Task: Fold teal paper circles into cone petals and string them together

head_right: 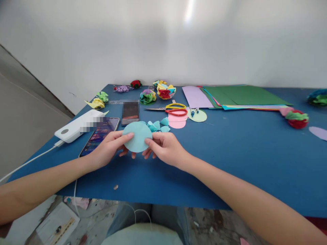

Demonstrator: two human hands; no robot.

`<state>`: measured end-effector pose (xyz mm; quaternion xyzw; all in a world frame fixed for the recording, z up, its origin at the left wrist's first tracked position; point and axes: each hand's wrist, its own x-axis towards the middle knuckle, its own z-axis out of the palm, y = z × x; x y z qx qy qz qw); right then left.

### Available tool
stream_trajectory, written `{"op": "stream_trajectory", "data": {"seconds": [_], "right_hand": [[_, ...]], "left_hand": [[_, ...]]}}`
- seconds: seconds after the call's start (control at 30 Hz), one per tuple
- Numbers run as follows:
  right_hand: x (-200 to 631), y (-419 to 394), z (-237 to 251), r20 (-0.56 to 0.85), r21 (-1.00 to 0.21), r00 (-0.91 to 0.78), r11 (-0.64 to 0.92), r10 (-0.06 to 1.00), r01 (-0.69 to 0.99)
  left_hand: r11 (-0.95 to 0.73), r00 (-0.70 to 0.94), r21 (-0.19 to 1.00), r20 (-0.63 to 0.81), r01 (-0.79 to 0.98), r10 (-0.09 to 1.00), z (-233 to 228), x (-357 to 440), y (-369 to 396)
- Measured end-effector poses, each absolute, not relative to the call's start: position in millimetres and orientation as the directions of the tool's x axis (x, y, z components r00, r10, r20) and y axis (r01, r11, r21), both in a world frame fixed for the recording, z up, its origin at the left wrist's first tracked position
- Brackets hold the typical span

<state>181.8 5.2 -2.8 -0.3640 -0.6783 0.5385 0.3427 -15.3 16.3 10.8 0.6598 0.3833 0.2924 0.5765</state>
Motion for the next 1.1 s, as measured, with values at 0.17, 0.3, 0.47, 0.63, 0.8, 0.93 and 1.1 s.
{"op": "stream_trajectory", "data": {"seconds": [0.17,0.3,0.47,0.63,0.8,0.93,1.1], "right_hand": [[188.5,10.6,-3.2,0.121,-0.976,-0.464,0.19,0.877,0.104],[188.3,12.6,-4.2,0.162,-0.97,-0.46,0.226,0.873,0.087],[188.0,13.9,-1.4,0.156,-0.971,-0.498,0.225,0.853,0.082],[188.5,15.1,0.2,0.182,-0.966,-0.506,0.25,0.843,0.069],[192.3,15.2,-0.7,0.26,-0.939,-0.458,0.333,0.85,0.085],[199.5,16.6,-3.5,0.504,-0.717,-0.454,0.649,0.735,0.254],[203.1,16.5,-8.6,0.668,-0.129,-0.618,0.883,0.414,0.452]], "left_hand": [[-0.028,0.495,0.985,-0.06,0.168,0.867,12.9,-16.2,18.8],[-0.053,0.518,0.979,-0.057,0.196,0.854,13.2,-16.0,18.8],[-0.067,0.503,0.976,-0.048,0.208,0.863,14.2,-14.6,19.3],[-0.037,0.536,0.995,-0.016,0.089,0.844,15.4,-12.0,17.7],[0.11,0.509,0.991,-0.057,-0.075,0.859,13.1,-14.2,19.1],[0.127,0.504,0.985,-0.05,-0.119,0.862,10.8,-18.0,22.6],[-0.102,0.361,0.99,0.129,-0.094,0.924,6.9,-14.1,22.8]]}}
